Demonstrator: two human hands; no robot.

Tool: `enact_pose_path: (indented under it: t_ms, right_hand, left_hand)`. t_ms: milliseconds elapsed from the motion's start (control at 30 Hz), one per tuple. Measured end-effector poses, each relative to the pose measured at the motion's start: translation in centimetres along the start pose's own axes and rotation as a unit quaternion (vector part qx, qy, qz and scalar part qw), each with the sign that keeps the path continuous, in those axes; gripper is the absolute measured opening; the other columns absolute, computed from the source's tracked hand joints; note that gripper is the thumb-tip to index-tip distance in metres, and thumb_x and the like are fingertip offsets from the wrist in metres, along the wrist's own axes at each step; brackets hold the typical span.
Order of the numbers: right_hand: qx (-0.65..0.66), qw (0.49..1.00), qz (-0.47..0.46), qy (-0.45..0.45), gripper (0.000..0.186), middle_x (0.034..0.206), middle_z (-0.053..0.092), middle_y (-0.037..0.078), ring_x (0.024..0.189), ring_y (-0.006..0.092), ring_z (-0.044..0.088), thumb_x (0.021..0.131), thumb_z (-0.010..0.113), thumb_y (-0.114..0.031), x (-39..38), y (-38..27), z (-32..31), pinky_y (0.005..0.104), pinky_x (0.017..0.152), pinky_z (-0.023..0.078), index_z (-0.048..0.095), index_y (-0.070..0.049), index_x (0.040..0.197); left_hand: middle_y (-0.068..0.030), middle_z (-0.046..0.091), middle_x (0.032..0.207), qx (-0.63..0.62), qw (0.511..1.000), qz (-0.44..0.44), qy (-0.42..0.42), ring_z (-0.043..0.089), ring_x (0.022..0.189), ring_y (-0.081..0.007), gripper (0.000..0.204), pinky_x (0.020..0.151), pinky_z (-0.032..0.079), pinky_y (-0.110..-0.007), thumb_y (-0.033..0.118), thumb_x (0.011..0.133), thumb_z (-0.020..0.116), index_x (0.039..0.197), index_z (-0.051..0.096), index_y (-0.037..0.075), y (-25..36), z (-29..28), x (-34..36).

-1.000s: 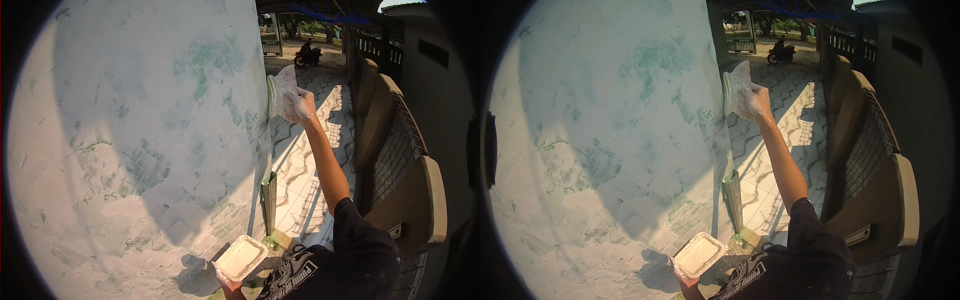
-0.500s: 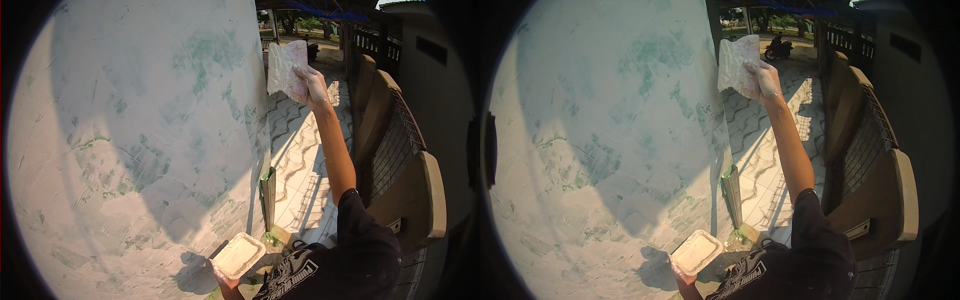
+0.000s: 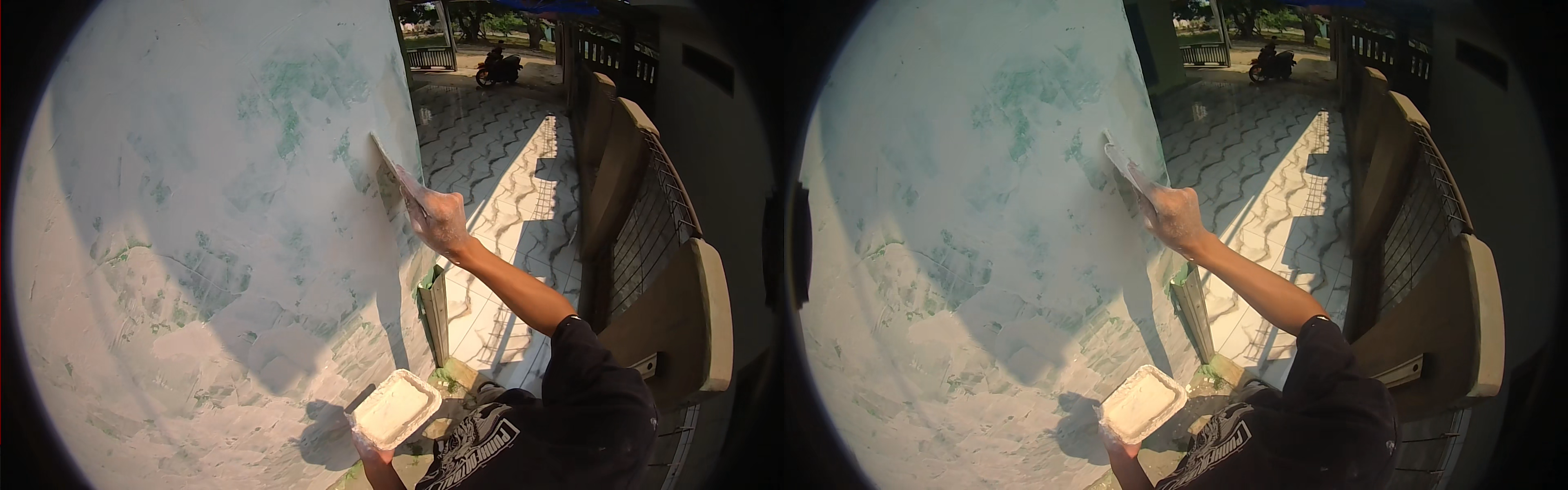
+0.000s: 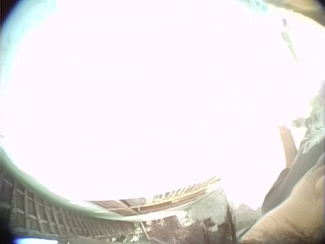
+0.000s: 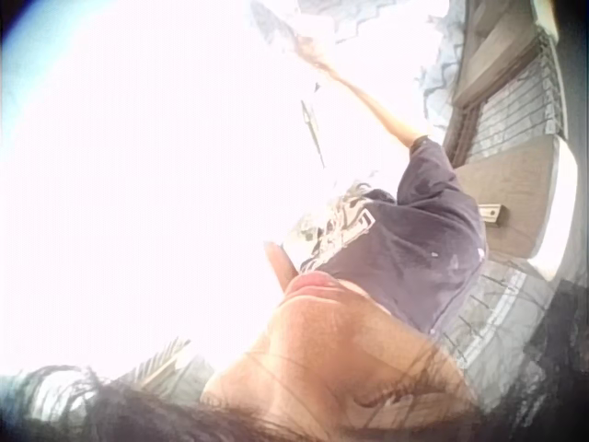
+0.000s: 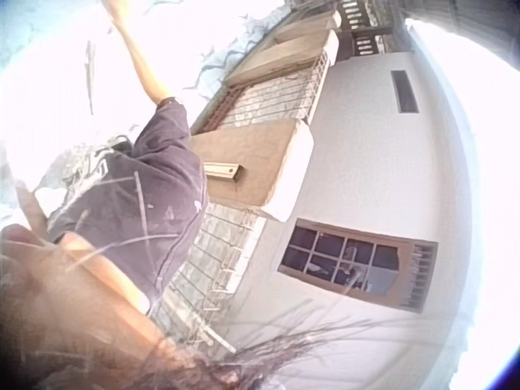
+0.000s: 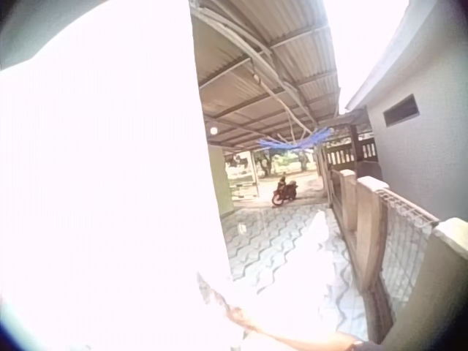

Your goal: Applying plaster or putty to an exterior wall using a trowel and a handheld container.

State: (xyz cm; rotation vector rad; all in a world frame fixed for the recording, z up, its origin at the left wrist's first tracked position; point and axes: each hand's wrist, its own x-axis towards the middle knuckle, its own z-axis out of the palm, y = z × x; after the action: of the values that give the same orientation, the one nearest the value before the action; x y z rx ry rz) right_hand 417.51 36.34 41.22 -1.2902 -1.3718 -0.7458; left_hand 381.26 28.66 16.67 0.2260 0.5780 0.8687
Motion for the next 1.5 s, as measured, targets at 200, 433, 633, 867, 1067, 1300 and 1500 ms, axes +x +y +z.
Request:
enact_pose_path:
  t_ms: [200,433,633,867,1067,1300,1500]
  right_hand:
    - [0.031,0.995,0.025,0.088,0.038,0.068,0.061,0.014,0.052,0.0257,0.059,0.072,0.06,0.001,0.9,4.0,-0.5,0.0303,0.046,0.045,0.06,-0.004,0.11]
    - [0.01,0.998,0.024,-0.055,0.022,0.072,0.06,0.009,0.057,0.0265,0.059,0.065,0.064,-0.004,-7.9,5.0,3.0,0.0347,0.05,0.048,0.06,-0.005,0.086]
    - [0.184,0.971,0.08,-0.131,0.033,0.076,0.06,0.011,0.065,0.0265,0.06,0.063,0.066,-0.003,-12.6,4.9,-0.1,0.0344,0.053,0.048,0.059,-0.004,0.096]
    - [0.077,0.989,0.082,-0.097,0.042,0.083,0.062,0.01,0.074,0.0266,0.062,0.063,0.066,-0.004,-8.0,6.9,1.4,0.0331,0.057,0.049,0.059,-0.005,0.105]
    - [0.117,0.983,0.062,-0.13,0.05,0.091,0.061,0.01,0.077,0.0284,0.063,0.063,0.065,-0.003,-14.1,5.6,2.2,0.0336,0.061,0.051,0.056,-0.005,0.111]
    - [0.226,0.933,0.28,0.017,0.053,0.07,0.058,0.01,0.055,0.0123,0.052,0.075,0.052,0.009,-17.1,5.4,2.3,0.0206,0.055,0.042,0.049,-0.003,0.126]
    - [0.146,0.903,0.396,-0.077,0.056,0.089,0.06,0.024,0.073,0.0378,0.06,0.072,0.062,-0.005,-15.3,0.4,5.3,0.0381,0.059,0.047,0.046,-0.001,0.126]
  left_hand:
    - [-0.0178,0.048,0.127,0.034,0.999,0.026,0.012,0.047,0.115,-0.0367,0.053,0.096,0.037,-0.055,0.044,0.091,0.037,0.126,0.043,0.004,-3.3,5.7,1.5]
    - [-0.0175,0.049,0.126,0.034,0.999,0.015,0.003,0.05,0.113,-0.0352,0.064,0.096,0.039,-0.049,0.053,0.091,0.035,0.126,0.042,0.0,-7.0,10.2,3.5]
    - [-0.0151,0.056,0.116,0.012,0.998,0.051,0.027,0.055,0.105,-0.0309,0.057,0.091,0.044,-0.047,0.05,0.093,0.034,0.119,0.049,0.003,-8.8,11.4,4.9]
    - [-0.0085,0.06,0.092,-0.034,0.997,0.065,-0.002,0.059,0.084,-0.0243,0.048,0.078,0.05,-0.042,0.049,0.093,0.034,0.103,0.054,0.007,-10.2,11.2,5.4]
    - [-0.0093,0.061,0.1,0.025,0.992,0.094,0.084,0.06,0.089,-0.0243,0.04,0.078,0.051,-0.039,0.038,0.094,0.035,0.108,0.055,0.007,-10.3,11.8,4.2]
    - [-0.0114,0.059,0.108,0.021,0.992,0.094,0.076,0.058,0.096,-0.0273,0.042,0.083,0.049,-0.041,0.038,0.094,0.034,0.115,0.052,0.006,-8.5,10.5,2.7]
    - [-0.0127,0.057,0.114,0.033,0.995,0.079,0.055,0.056,0.102,-0.0289,0.044,0.088,0.046,-0.043,0.038,0.095,0.035,0.119,0.05,0.005,-6.2,8.9,1.7]
